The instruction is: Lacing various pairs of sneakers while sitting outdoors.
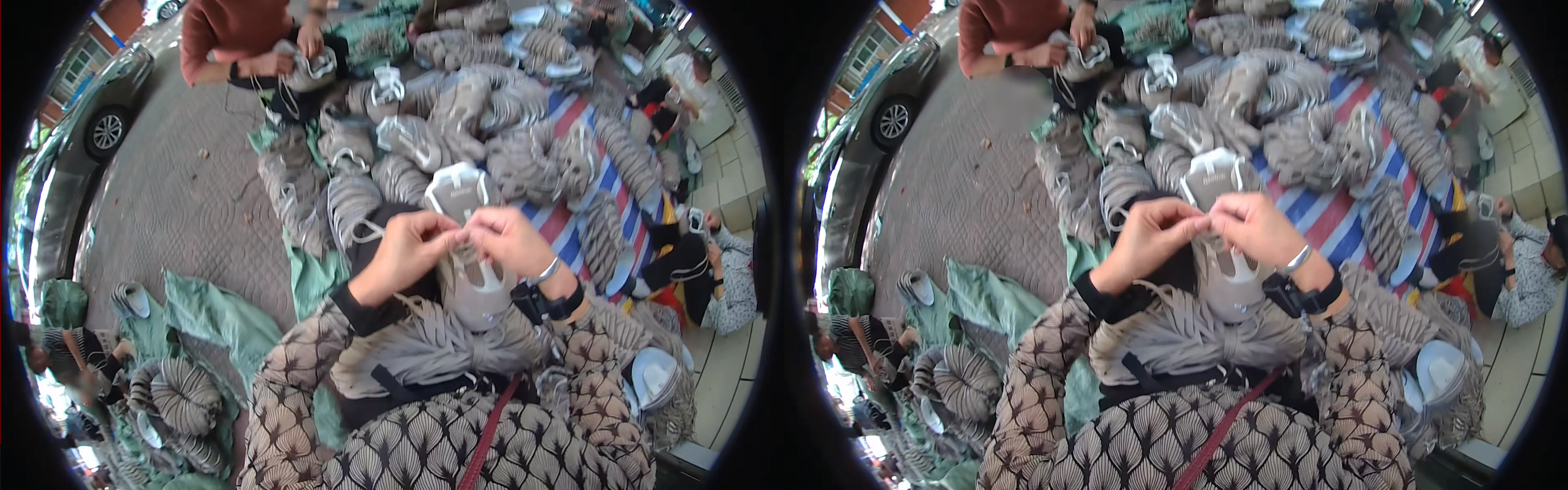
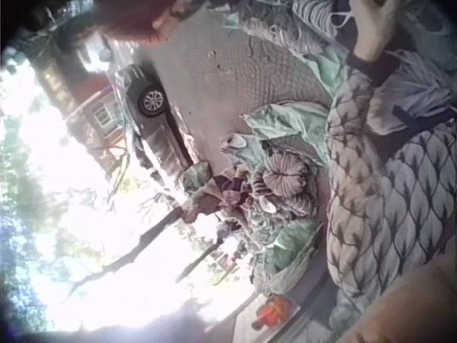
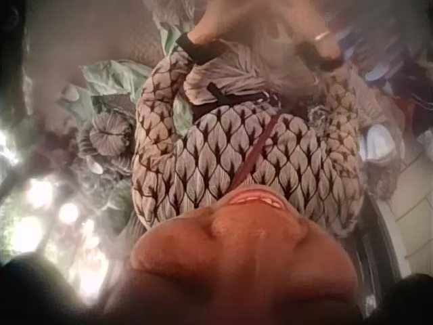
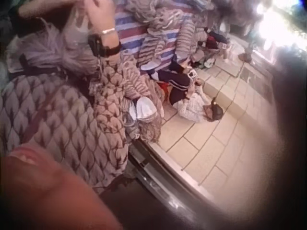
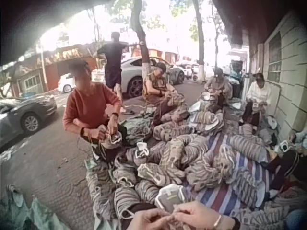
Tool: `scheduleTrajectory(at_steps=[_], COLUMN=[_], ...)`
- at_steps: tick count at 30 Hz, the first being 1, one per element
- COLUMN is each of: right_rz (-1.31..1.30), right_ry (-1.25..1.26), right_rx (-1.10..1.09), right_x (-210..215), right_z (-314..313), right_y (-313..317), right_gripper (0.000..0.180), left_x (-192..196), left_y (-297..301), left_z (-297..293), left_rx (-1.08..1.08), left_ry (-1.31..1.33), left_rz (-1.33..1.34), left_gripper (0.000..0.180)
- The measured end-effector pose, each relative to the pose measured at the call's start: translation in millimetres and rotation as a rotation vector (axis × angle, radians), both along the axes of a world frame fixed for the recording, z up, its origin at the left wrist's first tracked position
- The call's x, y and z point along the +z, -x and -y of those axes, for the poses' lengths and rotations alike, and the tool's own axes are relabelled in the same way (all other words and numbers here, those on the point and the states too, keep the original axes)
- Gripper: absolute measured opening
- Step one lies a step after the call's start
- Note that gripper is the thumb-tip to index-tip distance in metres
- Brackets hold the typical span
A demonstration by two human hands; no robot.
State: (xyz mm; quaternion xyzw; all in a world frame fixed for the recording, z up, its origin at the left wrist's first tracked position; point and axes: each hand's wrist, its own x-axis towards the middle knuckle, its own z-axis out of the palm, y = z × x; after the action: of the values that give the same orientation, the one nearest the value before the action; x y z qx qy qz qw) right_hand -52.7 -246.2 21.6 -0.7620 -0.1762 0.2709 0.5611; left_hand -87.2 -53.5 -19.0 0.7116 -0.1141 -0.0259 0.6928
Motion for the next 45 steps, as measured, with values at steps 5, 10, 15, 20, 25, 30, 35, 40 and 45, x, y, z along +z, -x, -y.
scheduleTrajectory(at_steps=[5, 10, 15, 20, 25, 30, 35, 40, 45], right_rz=[-0.096, -0.136, -0.277, -0.439, -0.652, -0.715, -0.638, -0.377, 0.069], right_ry=[-0.102, -0.117, -0.112, -0.18, -0.515, -0.656, -0.605, -0.347, -0.055], right_rx=[-0.116, -0.151, -0.221, -0.19, -0.167, -0.186, -0.193, -0.215, -0.21], right_x=[-17, -16, -19, -12, -25, -38, -39, -29, -21], right_z=[11, 11, 24, 19, 26, 27, 25, 28, 24], right_y=[5, 12, 10, 14, 6, 5, 11, 12, -6], right_gripper=[0.017, 0.019, 0.036, 0.042, 0.042, 0.039, 0.038, 0.036, 0.022], left_x=[12, 10, -1, -4, 4, 16, 27, 19, 12], left_y=[3, -2, -11, -17, -29, -40, -51, -58, -49], left_z=[1, 11, 6, 9, 3, 3, 11, 13, 10], left_rx=[-0.054, 0.009, 0.181, 0.165, 0.053, -0.026, -0.126, -0.104, 0.021], left_ry=[-0.159, -0.11, -0.46, -0.68, -0.633, -0.786, -0.945, -0.731, -0.876], left_rz=[-0.156, -0.115, -0.019, 0.04, -0.191, -0.118, 0.019, -0.205, -0.215], left_gripper=[0.015, 0.014, 0.014, 0.015, 0.016, 0.017, 0.018, 0.017, 0.016])
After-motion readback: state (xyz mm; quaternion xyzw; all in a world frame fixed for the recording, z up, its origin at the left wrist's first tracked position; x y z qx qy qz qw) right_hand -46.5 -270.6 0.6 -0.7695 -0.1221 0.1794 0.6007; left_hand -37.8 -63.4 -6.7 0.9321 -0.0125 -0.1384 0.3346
